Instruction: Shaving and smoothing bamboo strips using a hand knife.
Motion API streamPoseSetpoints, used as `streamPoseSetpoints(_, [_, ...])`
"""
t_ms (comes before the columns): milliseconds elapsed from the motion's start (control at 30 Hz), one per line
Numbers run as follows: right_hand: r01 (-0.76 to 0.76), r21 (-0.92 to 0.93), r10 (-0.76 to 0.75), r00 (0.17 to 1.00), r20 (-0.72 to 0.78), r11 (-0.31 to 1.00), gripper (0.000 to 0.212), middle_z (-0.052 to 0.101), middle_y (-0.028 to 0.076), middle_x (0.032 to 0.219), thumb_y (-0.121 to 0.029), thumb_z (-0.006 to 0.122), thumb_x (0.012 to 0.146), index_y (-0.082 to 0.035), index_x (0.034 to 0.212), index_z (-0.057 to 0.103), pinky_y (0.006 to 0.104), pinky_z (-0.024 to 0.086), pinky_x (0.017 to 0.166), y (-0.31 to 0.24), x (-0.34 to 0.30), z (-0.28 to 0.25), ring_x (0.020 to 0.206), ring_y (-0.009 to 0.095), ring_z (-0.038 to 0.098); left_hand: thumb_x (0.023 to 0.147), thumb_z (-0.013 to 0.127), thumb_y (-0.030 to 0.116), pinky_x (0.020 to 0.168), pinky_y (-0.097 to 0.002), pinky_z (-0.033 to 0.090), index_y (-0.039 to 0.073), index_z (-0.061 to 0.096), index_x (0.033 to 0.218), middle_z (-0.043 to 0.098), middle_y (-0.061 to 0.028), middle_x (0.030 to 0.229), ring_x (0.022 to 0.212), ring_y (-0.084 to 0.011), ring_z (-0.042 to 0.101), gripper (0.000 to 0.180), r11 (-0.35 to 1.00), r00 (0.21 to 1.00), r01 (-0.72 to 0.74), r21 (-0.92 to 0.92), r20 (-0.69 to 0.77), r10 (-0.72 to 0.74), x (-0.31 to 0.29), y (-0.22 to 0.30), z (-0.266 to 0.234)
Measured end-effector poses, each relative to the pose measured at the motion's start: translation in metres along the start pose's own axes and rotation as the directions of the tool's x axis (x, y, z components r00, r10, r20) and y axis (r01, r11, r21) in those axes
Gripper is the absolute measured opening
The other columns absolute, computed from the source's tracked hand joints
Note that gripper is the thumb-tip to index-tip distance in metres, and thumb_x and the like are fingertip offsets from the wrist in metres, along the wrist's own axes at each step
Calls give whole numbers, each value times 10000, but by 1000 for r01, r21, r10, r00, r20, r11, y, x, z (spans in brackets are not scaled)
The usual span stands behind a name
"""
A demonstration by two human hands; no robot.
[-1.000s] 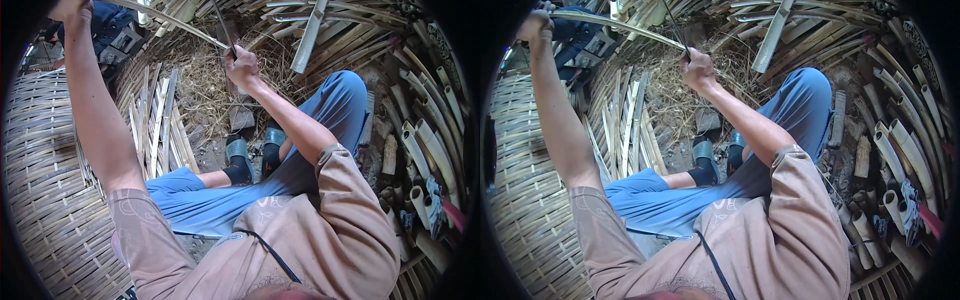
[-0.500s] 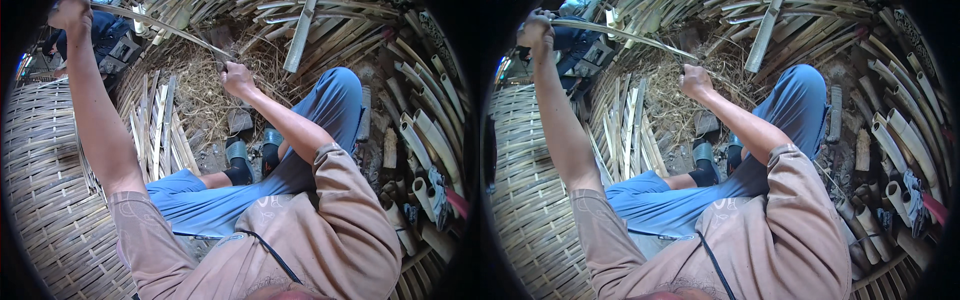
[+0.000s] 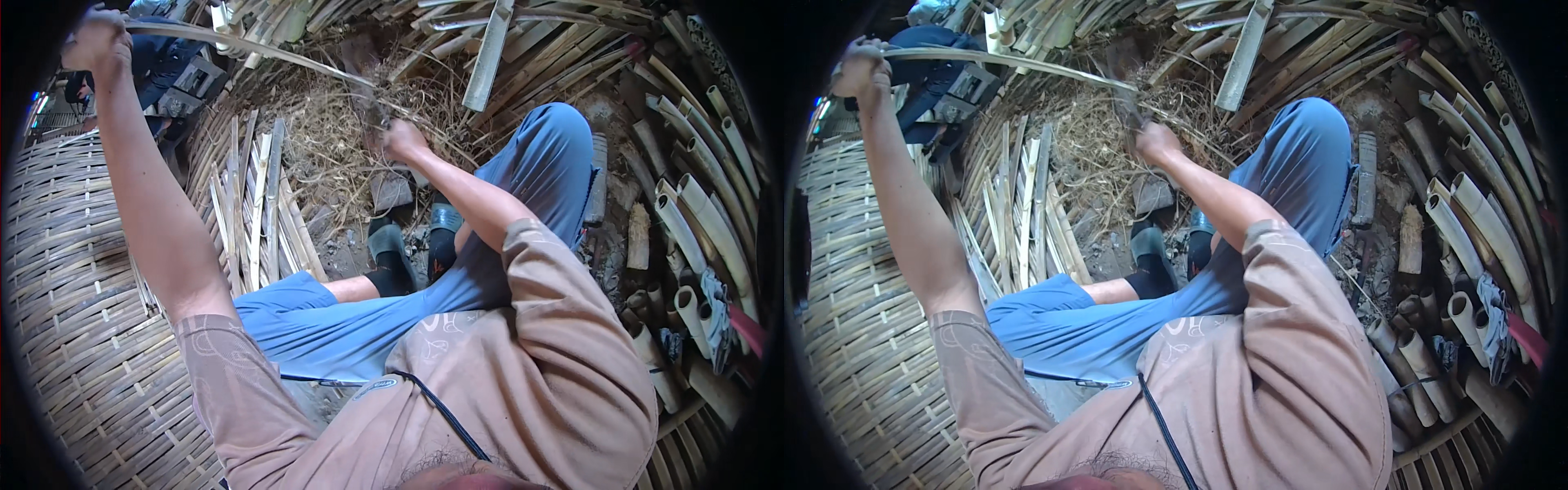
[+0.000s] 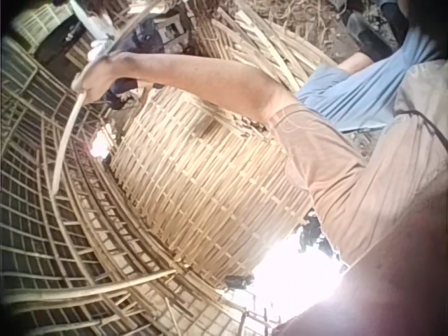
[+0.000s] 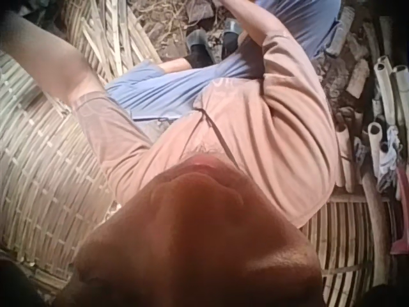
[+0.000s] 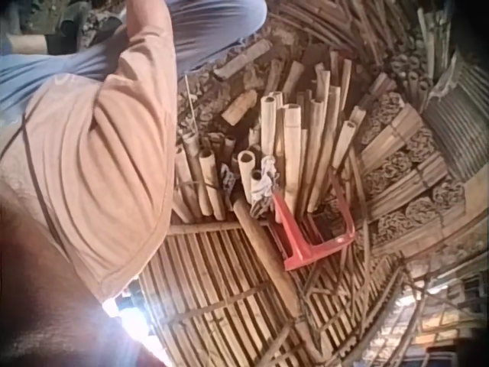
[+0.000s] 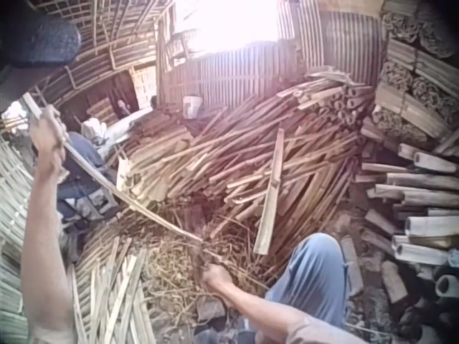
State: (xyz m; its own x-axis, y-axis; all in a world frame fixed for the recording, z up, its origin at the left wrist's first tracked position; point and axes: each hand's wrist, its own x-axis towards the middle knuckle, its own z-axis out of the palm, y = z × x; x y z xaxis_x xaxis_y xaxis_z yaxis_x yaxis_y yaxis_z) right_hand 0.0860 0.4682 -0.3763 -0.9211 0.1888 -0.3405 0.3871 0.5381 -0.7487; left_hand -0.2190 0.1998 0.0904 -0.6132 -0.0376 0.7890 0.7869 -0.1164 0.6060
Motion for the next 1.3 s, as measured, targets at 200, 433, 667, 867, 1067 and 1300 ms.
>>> streamPoseSetpoints(200, [-109, 73, 105, 992, 65, 991, 350, 695, 300, 1083, -224, 592, 878, 71, 1023, 710, 465, 535, 892, 11, 11, 2, 1047, 417, 683, 757, 657, -62, 415, -353, 489, -100, 531, 884, 543, -146, 635, 439, -228, 559, 183, 981, 986, 60, 184, -164, -30, -24, 26, -4])
streamPoseSetpoints(433, [-155, -276, 175, 983, 50, 949, 341, 689, 241, 1191, -216, 606, 889, -27, 1150, 718, 462, 553, 920, 35, 24, 12, 1130, 355, 679, 799, 671, 19, 469, -350, 505, -88, 434, 963, 496, -125, 659, 515, -234, 583, 308, 1000, 987, -9, 13, -160, 11, -64, 35, -48])
streamPoseSetpoints(667, [-75, -261, 101, 991, 88, 962, 319, 702, 287, 1092, -207, 621, 839, 24, 1019, 745, 442, 574, 858, 35, 27, 11, 1039, 370, 708, 849, 477, 159, 566, -365, 473, 35, 456, 841, 409, -54, 629, 556, -214, 466, 127, 947, 920, 239, 215, -362, -150, -183, 112, -123])
streamPoseSetpoints(867, [364, -67, -348, 922, 170, 929, 290, 709, 278, 934, -184, 530, 913, 41, 919, 712, 495, 576, 760, -80, -70, 19, 823, 393, 724, 829, 468, 169, 741, -455, 511, 83, 456, 820, 475, -81, 734, 708, -254, 522, 87, 964, 835, 264, -4, -500, -231, -300, 155, -175])
streamPoseSetpoints(1067, [647, -106, -627, 760, 171, 755, 172, 692, 246, 830, -108, 532, 899, -5, 904, 669, 499, 583, 667, -115, -115, 54, 769, 399, 710, 731, 494, 209, 539, -311, 265, 154, 418, 648, 299, 2, 592, 523, -138, 301, 126, 961, 886, 155, -229, -398, -238, -361, 162, -196])
streamPoseSetpoints(1300, [393, -138, -357, 906, 228, 909, 245, 686, 233, 730, -103, 491, 934, 47, 897, 682, 490, 575, 652, -112, -108, 38, 665, 362, 701, 746, 514, 243, 527, -307, 226, 147, 427, 643, 254, 24, 582, 503, -118, 245, 166, 981, 835, 117, -152, -520, -180, -369, 168, -175])
